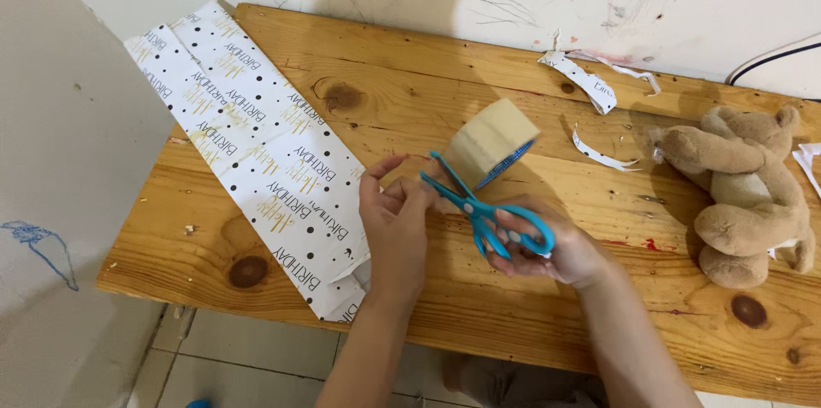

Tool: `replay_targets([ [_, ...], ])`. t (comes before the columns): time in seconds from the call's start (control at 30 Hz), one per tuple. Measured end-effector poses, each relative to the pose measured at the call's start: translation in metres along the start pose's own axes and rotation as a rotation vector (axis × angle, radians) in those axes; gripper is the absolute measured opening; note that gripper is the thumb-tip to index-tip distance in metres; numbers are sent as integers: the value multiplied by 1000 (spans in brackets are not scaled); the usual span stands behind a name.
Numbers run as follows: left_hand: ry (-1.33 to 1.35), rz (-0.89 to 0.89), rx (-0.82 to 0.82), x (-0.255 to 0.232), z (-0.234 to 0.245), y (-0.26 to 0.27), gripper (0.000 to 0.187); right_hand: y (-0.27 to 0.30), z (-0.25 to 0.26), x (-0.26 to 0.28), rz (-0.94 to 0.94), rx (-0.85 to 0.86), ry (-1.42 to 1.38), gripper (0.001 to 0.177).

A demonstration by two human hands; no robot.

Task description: The person folds a sheet of birthday-themed wrapping paper around a rectangular object on a wooden table. They use scissors to cut clear tape and apply it to secure the folded edges. The process includes folding, taping, and adjusting the paper to form a wrapped package.

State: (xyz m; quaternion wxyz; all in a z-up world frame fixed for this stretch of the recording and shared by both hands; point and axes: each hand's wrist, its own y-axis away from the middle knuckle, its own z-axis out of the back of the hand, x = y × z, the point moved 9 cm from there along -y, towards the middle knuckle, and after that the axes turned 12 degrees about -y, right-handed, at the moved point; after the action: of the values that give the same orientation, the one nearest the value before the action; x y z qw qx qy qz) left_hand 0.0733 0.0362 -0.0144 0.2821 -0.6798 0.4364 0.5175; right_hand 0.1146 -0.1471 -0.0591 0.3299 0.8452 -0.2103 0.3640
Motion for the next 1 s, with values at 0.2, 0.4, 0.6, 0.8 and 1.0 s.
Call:
replay_targets([
  [0.2, -71, 118, 10, -3, -5, -7, 44, 19, -6, -2, -141, 287, 50, 61],
  [0.4, 121, -9, 152, -17, -18, -14, 43, 37, -20, 4, -218, 256, 285, 58],
  [0.6, -247, -389, 135, -60, -19, 6, 36, 39, -19, 10, -258, 82, 482, 47],
  [0.8, -24, 12, 495, -50, -49, -12, 49, 42, -18, 9, -272, 33, 494, 49],
  [1.0, -271, 49, 594, -45, -78, -37, 49, 57, -43, 21, -324, -100, 790, 51],
])
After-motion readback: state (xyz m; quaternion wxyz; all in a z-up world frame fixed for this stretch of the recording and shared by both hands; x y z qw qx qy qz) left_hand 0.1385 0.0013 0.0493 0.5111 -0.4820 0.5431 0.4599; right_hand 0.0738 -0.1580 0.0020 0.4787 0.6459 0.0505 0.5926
